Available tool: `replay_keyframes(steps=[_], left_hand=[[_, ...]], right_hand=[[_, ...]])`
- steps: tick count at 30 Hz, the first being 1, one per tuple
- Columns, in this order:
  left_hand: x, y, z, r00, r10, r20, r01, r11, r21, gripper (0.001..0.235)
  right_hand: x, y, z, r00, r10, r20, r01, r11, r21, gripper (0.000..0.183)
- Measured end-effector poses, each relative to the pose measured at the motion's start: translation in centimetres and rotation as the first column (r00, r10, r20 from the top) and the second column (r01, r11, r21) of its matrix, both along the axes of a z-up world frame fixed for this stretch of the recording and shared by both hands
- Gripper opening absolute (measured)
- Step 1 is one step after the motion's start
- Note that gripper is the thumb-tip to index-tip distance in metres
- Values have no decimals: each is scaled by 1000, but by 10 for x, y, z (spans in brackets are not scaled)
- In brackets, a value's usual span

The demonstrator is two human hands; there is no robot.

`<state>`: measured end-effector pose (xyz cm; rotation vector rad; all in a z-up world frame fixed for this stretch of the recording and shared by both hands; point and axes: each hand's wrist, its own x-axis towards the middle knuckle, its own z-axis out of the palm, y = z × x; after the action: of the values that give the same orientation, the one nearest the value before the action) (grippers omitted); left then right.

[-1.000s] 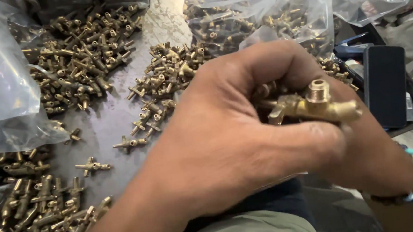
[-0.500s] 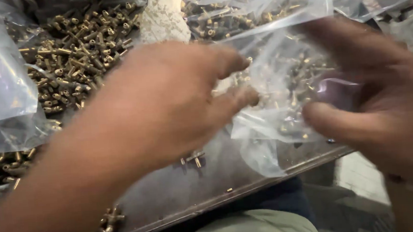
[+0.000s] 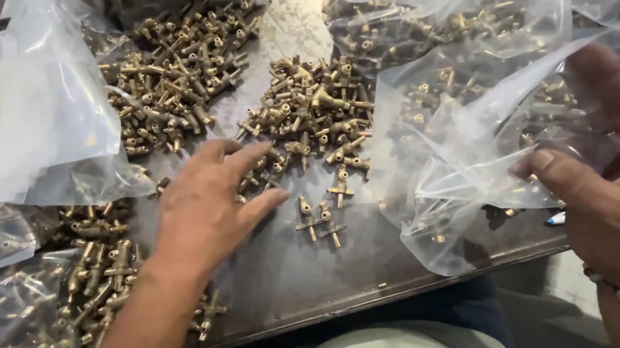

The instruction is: Counting and putting brass valve fittings into plastic bags on an assembly table.

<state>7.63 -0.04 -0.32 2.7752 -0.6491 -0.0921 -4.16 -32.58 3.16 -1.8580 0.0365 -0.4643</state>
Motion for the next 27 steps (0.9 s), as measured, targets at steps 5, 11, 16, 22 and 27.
replay_keyframes(steps=[5,11,16,22,27], left_hand=[[-15,2,-14,1000,26,9,-25,993,-115,33],[-44,21,-7,985,6,-173,-68,933,-352,29],[-53,34,12,949,211,-233,-262,942,-212,43],[-64,37,-2,988,101,-119,-108,993,-56,36],[-70,34,8,957,155,-244,-185,977,-106,25]], right_hand=[[-1,0,-7,1000,-21,-11,22,998,66,73],[0,0,-11,998,-40,-53,44,996,77,71],[0,-5,-17,1000,-14,-27,17,993,119,71],[0,-5,-23,1000,-9,-22,12,987,162,72],[2,3,-9,998,-25,-50,30,994,108,73]])
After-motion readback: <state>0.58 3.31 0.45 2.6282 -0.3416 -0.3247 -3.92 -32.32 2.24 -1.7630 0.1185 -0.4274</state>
